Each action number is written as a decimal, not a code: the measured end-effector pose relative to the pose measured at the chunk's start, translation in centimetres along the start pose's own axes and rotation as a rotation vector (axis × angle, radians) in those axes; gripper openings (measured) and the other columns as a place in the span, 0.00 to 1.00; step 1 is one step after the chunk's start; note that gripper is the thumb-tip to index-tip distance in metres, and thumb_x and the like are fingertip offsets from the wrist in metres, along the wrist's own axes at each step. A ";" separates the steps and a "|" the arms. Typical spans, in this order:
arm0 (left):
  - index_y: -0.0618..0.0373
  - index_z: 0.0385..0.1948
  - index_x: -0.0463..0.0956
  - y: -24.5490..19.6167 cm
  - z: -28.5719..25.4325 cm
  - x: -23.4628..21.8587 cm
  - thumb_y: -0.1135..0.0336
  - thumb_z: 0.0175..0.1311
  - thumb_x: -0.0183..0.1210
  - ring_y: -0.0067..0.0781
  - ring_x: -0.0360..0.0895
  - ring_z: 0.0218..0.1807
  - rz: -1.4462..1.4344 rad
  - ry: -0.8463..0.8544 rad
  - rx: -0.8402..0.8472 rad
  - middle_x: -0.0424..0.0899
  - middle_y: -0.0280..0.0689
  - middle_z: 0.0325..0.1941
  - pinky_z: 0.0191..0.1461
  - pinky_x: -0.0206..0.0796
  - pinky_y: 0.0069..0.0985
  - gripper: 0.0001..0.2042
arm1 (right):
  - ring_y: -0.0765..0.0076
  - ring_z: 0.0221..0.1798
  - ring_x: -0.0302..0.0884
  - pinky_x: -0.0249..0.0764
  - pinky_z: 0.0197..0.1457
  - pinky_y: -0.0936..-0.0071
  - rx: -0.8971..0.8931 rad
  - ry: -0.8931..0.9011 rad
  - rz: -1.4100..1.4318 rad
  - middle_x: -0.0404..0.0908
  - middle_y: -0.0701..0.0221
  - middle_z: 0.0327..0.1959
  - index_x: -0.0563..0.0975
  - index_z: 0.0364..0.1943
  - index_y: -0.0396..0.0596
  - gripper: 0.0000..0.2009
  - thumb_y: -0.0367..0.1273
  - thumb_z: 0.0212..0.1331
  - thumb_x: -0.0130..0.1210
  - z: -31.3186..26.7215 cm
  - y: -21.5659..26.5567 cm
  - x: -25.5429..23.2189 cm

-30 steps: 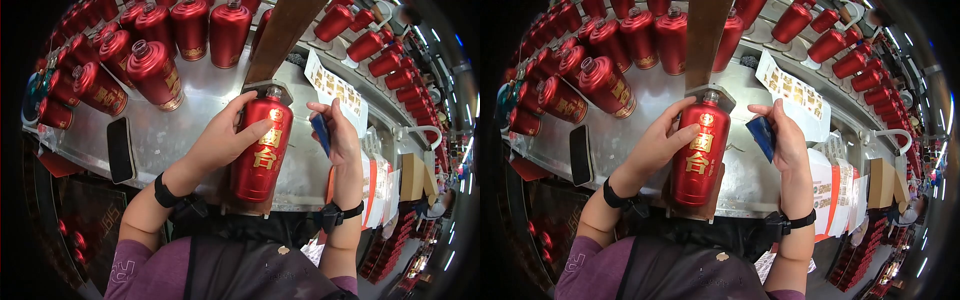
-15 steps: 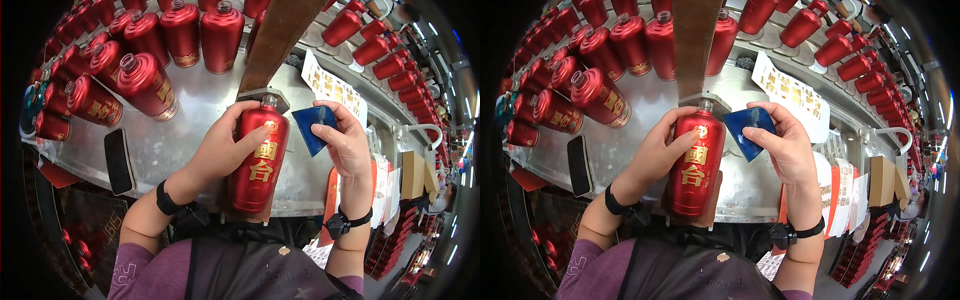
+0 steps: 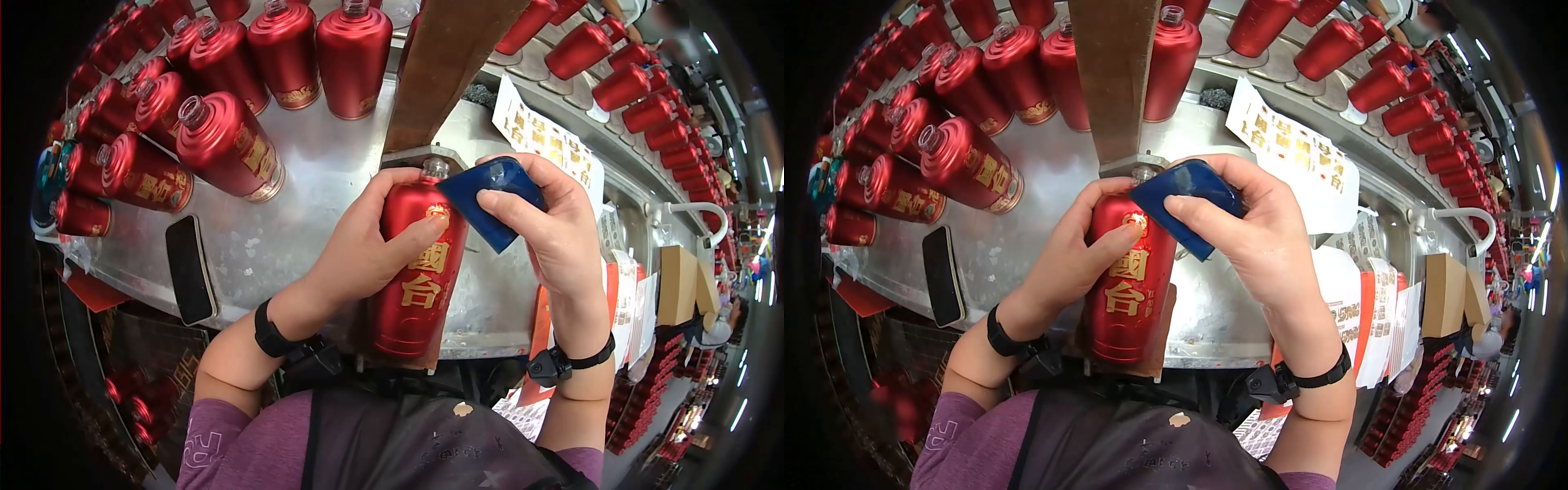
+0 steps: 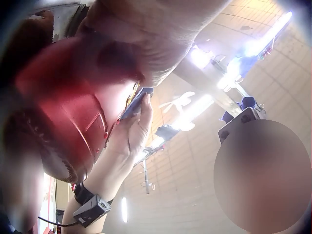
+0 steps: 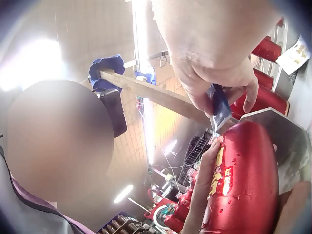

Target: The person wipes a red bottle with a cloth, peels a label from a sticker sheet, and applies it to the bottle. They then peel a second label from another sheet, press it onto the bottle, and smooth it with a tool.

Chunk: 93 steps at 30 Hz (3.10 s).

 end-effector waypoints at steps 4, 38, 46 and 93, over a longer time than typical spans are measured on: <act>0.62 0.60 0.62 -0.2 0.0 0.0 0.64 0.65 0.64 0.23 0.78 0.49 0.004 0.006 -0.002 0.79 0.39 0.50 0.53 0.73 0.25 0.26 | 0.84 0.36 0.76 0.74 0.41 0.84 -0.078 0.026 -0.193 0.82 0.74 0.35 0.79 0.43 0.40 0.12 0.30 0.57 0.64 0.5 -0.1 0.7; 0.65 0.61 0.61 1.3 0.2 -0.9 0.58 0.61 0.67 0.29 0.79 0.50 0.006 0.030 0.087 0.79 0.44 0.51 0.52 0.74 0.27 0.33 | 0.80 0.33 0.76 0.74 0.38 0.79 -0.304 0.046 -0.508 0.81 0.71 0.31 0.80 0.40 0.38 0.13 0.31 0.55 0.66 1.0 1.4 1.8; 0.65 0.61 0.61 1.5 0.3 -1.1 0.57 0.59 0.68 0.30 0.79 0.50 0.060 0.031 0.117 0.78 0.44 0.51 0.53 0.74 0.30 0.33 | 0.57 0.32 0.79 0.75 0.37 0.68 -0.584 0.013 -0.887 0.81 0.60 0.31 0.80 0.38 0.39 0.12 0.32 0.52 0.66 2.9 0.5 2.4; 0.62 0.75 0.39 2.7 -6.4 -2.8 0.44 0.34 0.79 0.60 0.54 0.75 0.799 0.115 0.541 0.46 0.60 0.77 0.72 0.56 0.41 0.68 | 0.65 0.34 0.77 0.73 0.38 0.71 -0.621 0.132 -0.846 0.79 0.71 0.28 0.85 0.39 0.48 0.17 0.23 0.38 0.63 -4.9 -1.4 3.5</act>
Point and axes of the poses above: each hand's wrist, its own z-axis towards the middle knuckle, its own x-axis out of the palm, y = z × x, the point moved 1 cm from there along z, towards the middle knuckle
